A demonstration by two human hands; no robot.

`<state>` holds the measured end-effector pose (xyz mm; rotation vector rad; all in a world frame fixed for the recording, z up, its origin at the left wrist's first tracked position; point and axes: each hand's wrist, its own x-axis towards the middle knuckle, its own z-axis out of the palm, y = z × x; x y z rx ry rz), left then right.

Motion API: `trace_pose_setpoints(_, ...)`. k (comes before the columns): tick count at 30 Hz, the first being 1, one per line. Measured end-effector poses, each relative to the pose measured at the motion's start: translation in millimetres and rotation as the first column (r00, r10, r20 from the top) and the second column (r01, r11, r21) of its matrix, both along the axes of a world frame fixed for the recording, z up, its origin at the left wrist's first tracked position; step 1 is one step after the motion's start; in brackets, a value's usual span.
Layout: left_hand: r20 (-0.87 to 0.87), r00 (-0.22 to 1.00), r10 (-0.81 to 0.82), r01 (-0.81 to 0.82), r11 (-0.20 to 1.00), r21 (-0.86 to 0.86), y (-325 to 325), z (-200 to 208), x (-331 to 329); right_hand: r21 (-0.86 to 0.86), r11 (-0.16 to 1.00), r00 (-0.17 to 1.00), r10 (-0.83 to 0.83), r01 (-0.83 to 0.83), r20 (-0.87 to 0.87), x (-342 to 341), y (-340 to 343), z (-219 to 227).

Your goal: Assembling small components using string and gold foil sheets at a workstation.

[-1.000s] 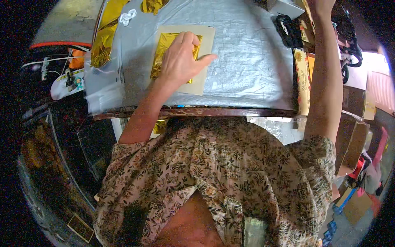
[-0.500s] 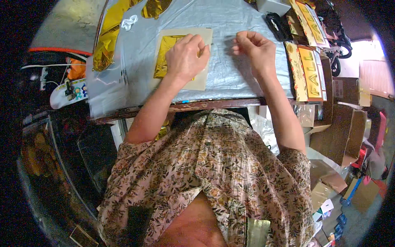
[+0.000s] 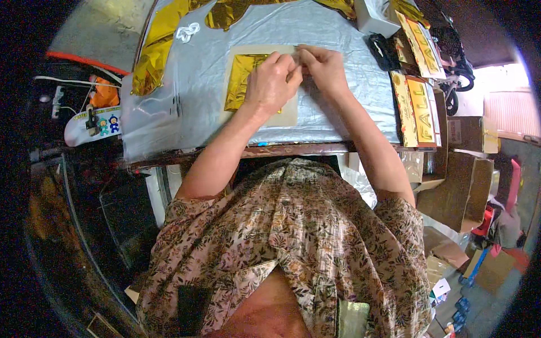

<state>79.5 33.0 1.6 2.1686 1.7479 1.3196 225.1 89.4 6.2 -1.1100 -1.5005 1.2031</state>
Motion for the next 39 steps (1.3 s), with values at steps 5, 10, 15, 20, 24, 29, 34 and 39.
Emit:
trace_pose_setpoints(5,0.139,0.97,-0.201,0.206,0.978,-0.027,27.4,15.0,-32.8,0.332,0.933,0.961,-0.21,0.141,0.181,31.1,8.6,-4.5)
trace_pose_setpoints(10,-0.213,0.971,-0.113,0.118,0.993,0.01,83.6,3.3,-69.0,0.214,0.973,0.876,-0.175,0.084,0.449,46.8,-35.8,18.6)
trace_pose_setpoints(15,-0.283,0.914,-0.289,0.193,0.926,-0.324,108.0,15.8,-73.0,0.493,0.87,0.832,-0.269,-0.005,0.484,59.3,-66.2,5.5)
trace_pose_setpoints(20,0.193,0.927,-0.322,0.375,0.765,-0.524,103.7,33.9,-104.4,0.35,0.912,0.913,-0.315,0.216,0.259,61.4,-86.9,4.0)
trace_pose_setpoints(24,0.682,0.694,-0.23,0.606,0.698,-0.381,88.1,31.9,-138.5,0.092,0.959,0.956,-0.254,0.269,-0.144,49.5,-95.6,18.0)
trace_pose_setpoints(29,0.98,0.184,-0.072,0.717,0.692,-0.084,21.2,31.7,-110.2,-0.01,0.975,0.949,-0.22,0.224,-0.227,28.5,-123.8,55.3)
trace_pose_setpoints(34,0.99,-0.126,-0.064,0.77,0.623,0.138,-17.9,13.4,-82.2,0.13,0.985,0.925,-0.054,0.111,-0.377,31.4,-126.9,57.0)
trace_pose_setpoints(39,0.994,0.104,0.046,0.721,0.685,-0.107,-39.4,39.4,-87.9,0.111,0.985,0.986,-0.118,0.131,-0.114,44.5,-137.0,68.8)
